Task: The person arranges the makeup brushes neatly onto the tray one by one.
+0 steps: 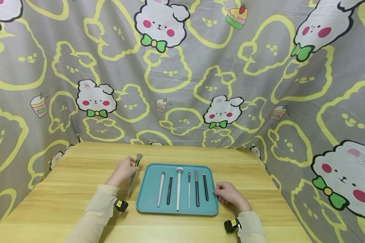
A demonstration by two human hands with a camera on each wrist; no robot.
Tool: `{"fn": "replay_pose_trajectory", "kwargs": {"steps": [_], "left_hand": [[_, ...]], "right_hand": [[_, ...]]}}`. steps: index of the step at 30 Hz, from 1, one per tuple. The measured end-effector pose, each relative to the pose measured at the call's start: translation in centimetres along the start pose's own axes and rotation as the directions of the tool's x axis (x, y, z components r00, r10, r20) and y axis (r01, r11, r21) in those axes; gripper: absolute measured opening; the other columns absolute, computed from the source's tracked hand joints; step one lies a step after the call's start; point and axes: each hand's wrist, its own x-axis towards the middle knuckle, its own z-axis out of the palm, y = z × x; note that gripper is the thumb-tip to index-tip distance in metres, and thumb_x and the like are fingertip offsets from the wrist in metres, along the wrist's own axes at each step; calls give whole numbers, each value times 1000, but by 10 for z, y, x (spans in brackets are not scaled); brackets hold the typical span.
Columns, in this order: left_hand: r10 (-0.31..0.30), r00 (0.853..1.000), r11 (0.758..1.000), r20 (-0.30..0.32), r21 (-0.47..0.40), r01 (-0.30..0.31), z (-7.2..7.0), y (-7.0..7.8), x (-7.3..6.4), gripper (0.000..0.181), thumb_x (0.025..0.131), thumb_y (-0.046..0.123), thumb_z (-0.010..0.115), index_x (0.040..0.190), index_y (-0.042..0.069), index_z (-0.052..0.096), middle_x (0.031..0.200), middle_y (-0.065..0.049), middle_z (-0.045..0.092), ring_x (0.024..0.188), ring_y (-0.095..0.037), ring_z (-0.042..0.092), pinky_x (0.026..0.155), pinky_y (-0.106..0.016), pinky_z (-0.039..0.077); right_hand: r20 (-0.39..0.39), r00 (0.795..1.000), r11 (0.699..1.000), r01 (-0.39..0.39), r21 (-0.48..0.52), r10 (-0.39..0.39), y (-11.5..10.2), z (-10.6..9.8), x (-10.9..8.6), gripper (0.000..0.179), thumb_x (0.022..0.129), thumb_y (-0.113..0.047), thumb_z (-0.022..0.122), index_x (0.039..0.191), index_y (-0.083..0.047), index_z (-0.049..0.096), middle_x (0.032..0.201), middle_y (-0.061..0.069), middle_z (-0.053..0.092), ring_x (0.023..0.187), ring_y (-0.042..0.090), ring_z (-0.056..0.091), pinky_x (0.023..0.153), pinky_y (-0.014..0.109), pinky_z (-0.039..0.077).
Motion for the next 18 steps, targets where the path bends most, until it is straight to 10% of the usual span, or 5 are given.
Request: {"fn": "replay_pose_trajectory", "kwargs": {"steps": [18], "left_hand": [[3, 997, 999, 78, -48, 1, 16, 20, -4, 43, 85, 6, 62, 123, -8, 49, 76, -12, 61, 56, -17, 56, 53, -28, 47]], "right_hand": [[-2, 1000, 1000, -7, -5, 7, 3, 0, 0, 27, 94, -19, 62, 76, -1, 53, 61, 1, 53, 51, 12, 48, 44, 25, 42]]}}
